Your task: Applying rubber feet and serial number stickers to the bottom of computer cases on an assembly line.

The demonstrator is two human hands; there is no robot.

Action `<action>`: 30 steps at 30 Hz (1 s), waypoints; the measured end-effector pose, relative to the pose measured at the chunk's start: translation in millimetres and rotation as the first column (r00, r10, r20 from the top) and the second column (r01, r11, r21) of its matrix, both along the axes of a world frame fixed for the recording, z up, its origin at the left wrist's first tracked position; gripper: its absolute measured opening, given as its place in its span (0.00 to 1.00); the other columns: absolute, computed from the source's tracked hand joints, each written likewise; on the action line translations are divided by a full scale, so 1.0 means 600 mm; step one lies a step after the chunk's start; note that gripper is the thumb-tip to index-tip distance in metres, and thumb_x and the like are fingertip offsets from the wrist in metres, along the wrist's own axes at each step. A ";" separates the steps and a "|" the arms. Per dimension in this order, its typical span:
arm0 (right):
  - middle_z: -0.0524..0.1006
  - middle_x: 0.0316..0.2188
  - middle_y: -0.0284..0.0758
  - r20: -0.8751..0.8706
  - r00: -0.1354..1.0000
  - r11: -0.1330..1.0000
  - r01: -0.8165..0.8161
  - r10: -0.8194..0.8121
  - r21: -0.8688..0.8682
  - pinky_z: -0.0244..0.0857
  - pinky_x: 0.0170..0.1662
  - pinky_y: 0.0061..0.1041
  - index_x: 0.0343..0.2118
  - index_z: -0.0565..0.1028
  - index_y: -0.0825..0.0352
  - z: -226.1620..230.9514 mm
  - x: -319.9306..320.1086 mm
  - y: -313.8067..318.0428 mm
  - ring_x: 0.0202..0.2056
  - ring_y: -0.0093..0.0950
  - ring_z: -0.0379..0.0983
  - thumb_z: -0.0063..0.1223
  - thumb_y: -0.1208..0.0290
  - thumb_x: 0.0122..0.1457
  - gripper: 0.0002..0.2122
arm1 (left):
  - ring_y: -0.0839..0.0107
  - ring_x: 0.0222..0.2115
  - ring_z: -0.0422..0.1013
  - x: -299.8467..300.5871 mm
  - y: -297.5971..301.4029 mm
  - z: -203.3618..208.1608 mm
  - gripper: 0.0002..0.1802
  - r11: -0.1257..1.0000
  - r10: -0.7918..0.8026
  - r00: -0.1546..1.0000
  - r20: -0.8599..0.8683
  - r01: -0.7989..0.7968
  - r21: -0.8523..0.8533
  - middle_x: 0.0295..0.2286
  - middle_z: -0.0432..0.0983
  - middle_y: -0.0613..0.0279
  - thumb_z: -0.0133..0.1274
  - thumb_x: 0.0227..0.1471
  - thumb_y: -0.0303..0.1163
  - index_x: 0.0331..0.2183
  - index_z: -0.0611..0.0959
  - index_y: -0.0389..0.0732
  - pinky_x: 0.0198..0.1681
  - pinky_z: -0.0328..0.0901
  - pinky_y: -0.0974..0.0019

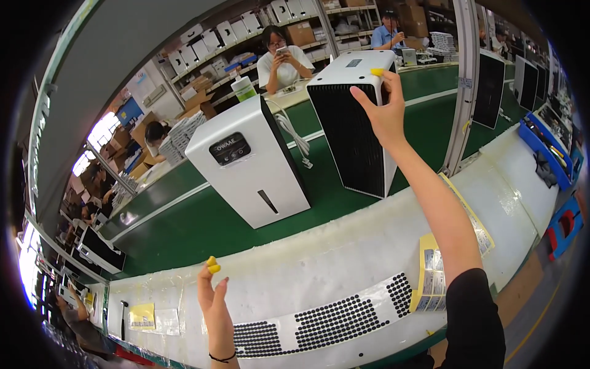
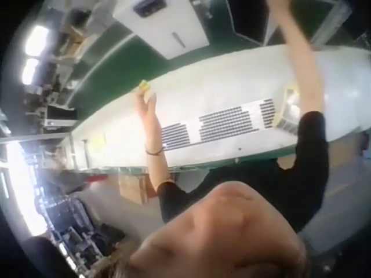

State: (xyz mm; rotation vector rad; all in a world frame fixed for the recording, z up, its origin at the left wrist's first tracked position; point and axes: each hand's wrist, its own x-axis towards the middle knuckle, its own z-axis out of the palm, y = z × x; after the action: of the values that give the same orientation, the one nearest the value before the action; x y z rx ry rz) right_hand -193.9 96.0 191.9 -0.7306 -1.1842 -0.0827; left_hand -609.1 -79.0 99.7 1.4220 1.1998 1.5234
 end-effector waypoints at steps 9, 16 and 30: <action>0.71 0.42 0.36 -0.024 0.996 0.996 0.084 -0.084 0.024 0.60 0.49 0.24 0.47 0.63 0.68 -0.031 0.001 0.047 0.44 0.24 0.67 0.63 0.74 0.51 0.23 | 0.70 0.51 0.60 0.053 0.134 -0.001 0.17 0.999 0.005 0.999 0.045 -0.007 0.051 0.48 0.66 0.61 0.46 0.55 0.22 0.48 0.71 0.37 0.55 0.54 0.67; 0.69 0.44 0.35 0.065 0.994 0.995 -0.094 0.092 0.021 0.57 0.53 0.24 0.49 0.62 0.67 -0.048 -0.003 0.001 0.47 0.24 0.65 0.63 0.76 0.50 0.25 | 0.67 0.50 0.62 0.142 0.185 0.041 0.16 0.960 -0.024 0.993 0.119 -0.010 0.280 0.48 0.66 0.59 0.45 0.55 0.21 0.47 0.71 0.36 0.55 0.54 0.66; 0.69 0.43 0.42 0.502 0.853 0.954 -0.014 -0.144 0.299 0.50 0.58 0.49 0.49 0.64 0.63 -0.155 0.055 -0.110 0.45 0.40 0.67 0.67 0.55 0.45 0.32 | 0.43 0.56 0.54 0.420 0.276 0.176 0.32 0.733 0.212 0.749 -0.627 0.302 0.609 0.55 0.56 0.37 0.48 0.56 0.40 0.54 0.61 0.28 0.56 0.53 0.51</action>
State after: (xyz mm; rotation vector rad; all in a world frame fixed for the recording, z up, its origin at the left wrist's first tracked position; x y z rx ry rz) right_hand -161.0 30.2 99.1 -0.4930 -1.6207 -0.5342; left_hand -357.2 86.9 205.1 2.6668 0.9617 1.5291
